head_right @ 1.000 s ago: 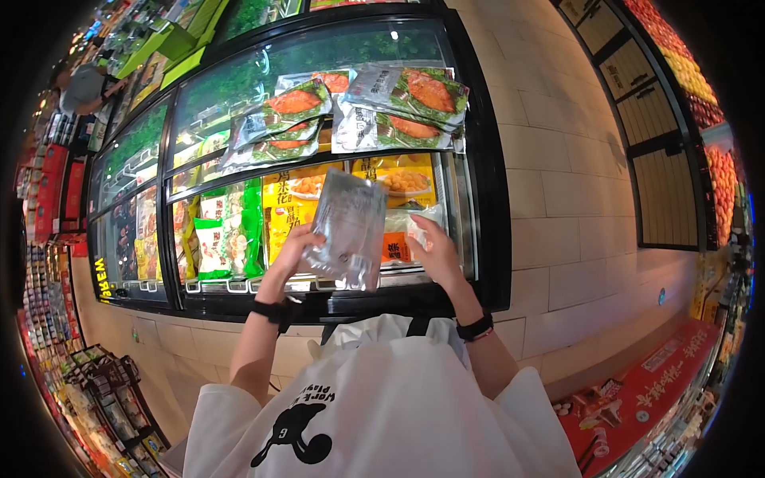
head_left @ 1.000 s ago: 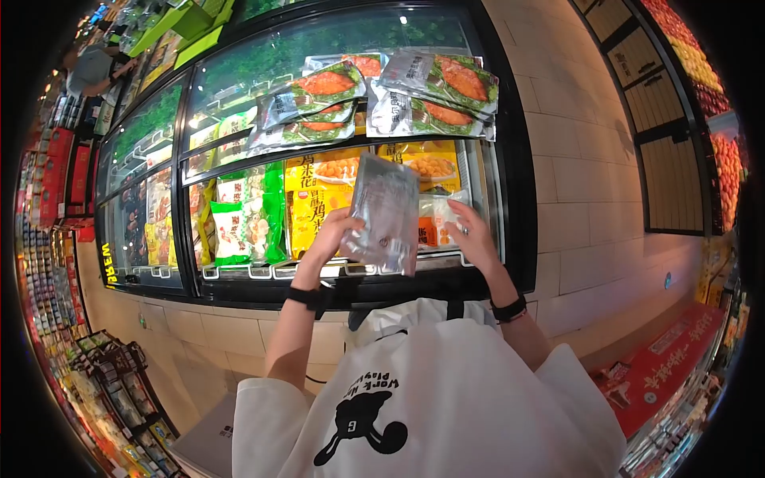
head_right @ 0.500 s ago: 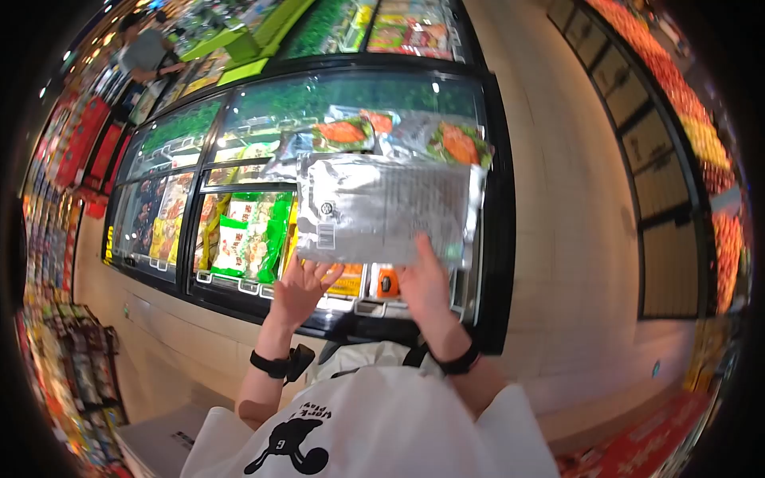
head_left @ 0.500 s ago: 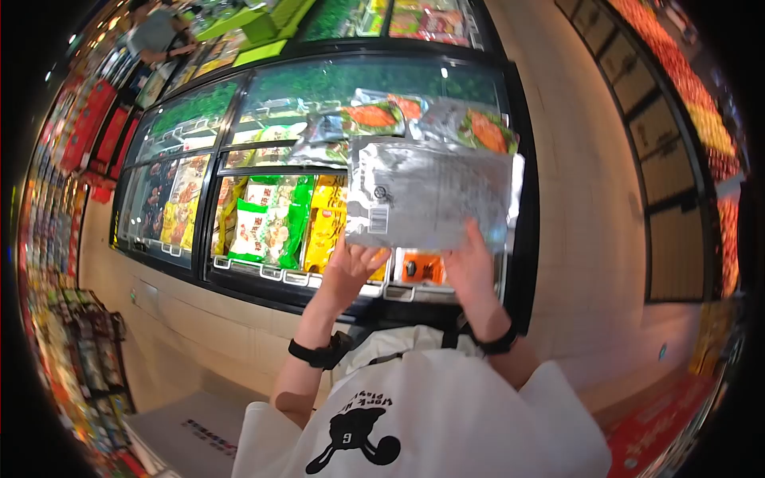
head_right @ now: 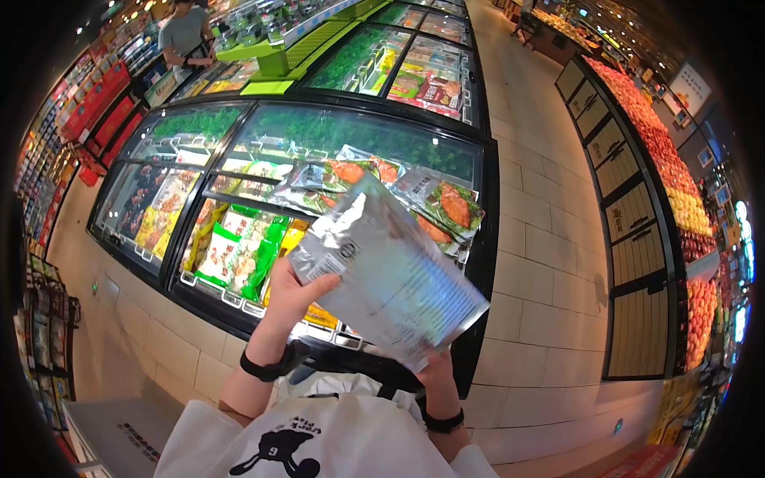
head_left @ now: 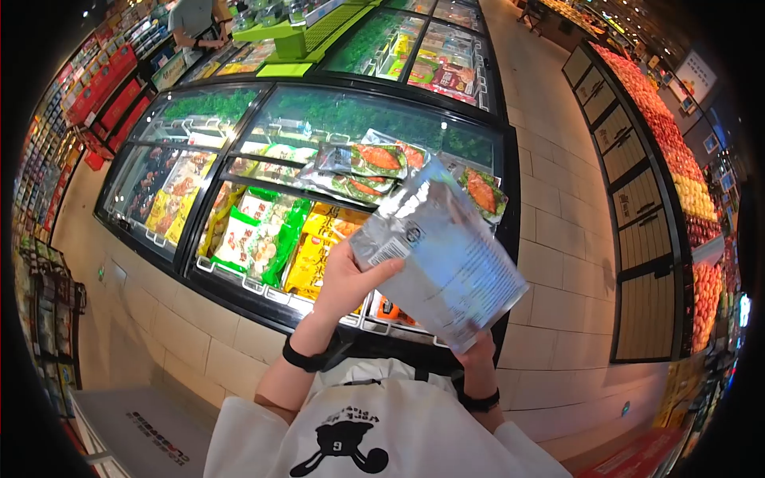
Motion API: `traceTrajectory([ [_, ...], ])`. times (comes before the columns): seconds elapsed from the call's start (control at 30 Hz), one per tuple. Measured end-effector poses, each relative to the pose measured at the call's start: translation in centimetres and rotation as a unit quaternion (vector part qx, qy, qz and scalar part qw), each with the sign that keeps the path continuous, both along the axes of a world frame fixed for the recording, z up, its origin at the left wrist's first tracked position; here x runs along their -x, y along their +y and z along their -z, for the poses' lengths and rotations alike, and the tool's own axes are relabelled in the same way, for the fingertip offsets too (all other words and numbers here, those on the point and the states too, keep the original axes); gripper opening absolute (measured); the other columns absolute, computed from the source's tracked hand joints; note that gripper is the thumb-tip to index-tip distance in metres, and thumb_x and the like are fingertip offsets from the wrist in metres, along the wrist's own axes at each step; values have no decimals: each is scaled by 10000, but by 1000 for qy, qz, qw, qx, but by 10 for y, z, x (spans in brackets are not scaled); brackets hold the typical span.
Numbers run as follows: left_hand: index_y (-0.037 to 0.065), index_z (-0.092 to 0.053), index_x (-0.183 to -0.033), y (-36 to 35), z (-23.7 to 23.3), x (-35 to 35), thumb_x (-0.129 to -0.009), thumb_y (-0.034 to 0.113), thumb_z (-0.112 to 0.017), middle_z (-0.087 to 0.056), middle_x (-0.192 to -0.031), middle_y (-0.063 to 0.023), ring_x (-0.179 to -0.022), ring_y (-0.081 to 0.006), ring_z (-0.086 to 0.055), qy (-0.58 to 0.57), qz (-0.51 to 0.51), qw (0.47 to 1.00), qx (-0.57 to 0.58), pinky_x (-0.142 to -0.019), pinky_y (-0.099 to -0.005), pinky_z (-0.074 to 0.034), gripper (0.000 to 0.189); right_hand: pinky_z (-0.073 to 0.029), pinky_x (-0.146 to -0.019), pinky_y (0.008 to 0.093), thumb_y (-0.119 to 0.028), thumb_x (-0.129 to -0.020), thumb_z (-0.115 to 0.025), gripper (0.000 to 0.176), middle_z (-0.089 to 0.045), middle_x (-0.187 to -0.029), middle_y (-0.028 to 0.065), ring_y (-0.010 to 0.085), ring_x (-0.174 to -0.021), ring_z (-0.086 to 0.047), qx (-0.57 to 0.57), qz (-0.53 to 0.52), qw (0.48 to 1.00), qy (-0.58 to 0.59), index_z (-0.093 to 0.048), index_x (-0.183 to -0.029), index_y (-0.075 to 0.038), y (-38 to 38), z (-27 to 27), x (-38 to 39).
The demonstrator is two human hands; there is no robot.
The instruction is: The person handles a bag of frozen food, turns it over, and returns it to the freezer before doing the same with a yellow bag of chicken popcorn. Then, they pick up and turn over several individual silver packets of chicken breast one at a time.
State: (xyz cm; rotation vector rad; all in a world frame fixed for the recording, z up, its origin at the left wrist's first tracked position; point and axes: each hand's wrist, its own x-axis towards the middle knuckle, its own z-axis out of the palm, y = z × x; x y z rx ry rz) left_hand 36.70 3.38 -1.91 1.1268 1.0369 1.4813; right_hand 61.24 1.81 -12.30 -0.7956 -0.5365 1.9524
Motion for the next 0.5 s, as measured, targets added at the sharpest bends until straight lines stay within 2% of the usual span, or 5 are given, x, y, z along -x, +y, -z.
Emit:
traceTrajectory([
  [0.13,-24,-406,-1149,8,100,4,-761,131,-616,-553,-1008,-66,-942,-121,-512,-83,-6,987,135,-826,-263,-405,467,-304,-961,468,-130,-743,-618,535,-457,-1209,104,277,-1134,-419,-129,10,992,4,-401,-1230,-74,-7,6,16],
  [0.2,34,-429,-1140,-7,67,-32,-832,186,-522,-527,-1059,-108,-1013,-160,-485,-192,46,961,191,-855,-285,-396,356,-323,-956,394,20,-742,-564,471,-457,-1220,113,290,-1147,-413,-309,-60,840,-442,-449,-1188,-74,-17,-22,41],
  [0.33,79,-415,-840,-17,104,-13,-851,162,-455,-486,-798,-38,-743,-133,-479,-660,206,722,-18,-671,-244,-408,93,-299,-968,375,-57,-679,-652,520,-341,-1309,148,316,-1200,-339,-593,-196,664,-411,-479,-1170,-62,-10,-74,70],
  [0.37,73,-381,-756,-4,94,-2,-835,106,-444,-392,-656,-7,-606,-91,-395,-778,275,556,-97,-566,-208,-360,106,-301,-967,378,-59,-671,-660,527,-346,-1303,149,314,-1200,-337,-576,-189,688,-398,-480,-1166,-55,-11,-76,70],
  [0.5,74,-391,-721,-10,50,76,-821,54,-441,-420,-575,10,-504,-67,-416,-723,260,618,-165,-469,-162,-377,114,-329,-947,373,-55,-586,-689,498,-452,-1202,153,309,-1141,-406,-486,-123,737,-454,-541,-1060,-15,-2,-53,48],
])
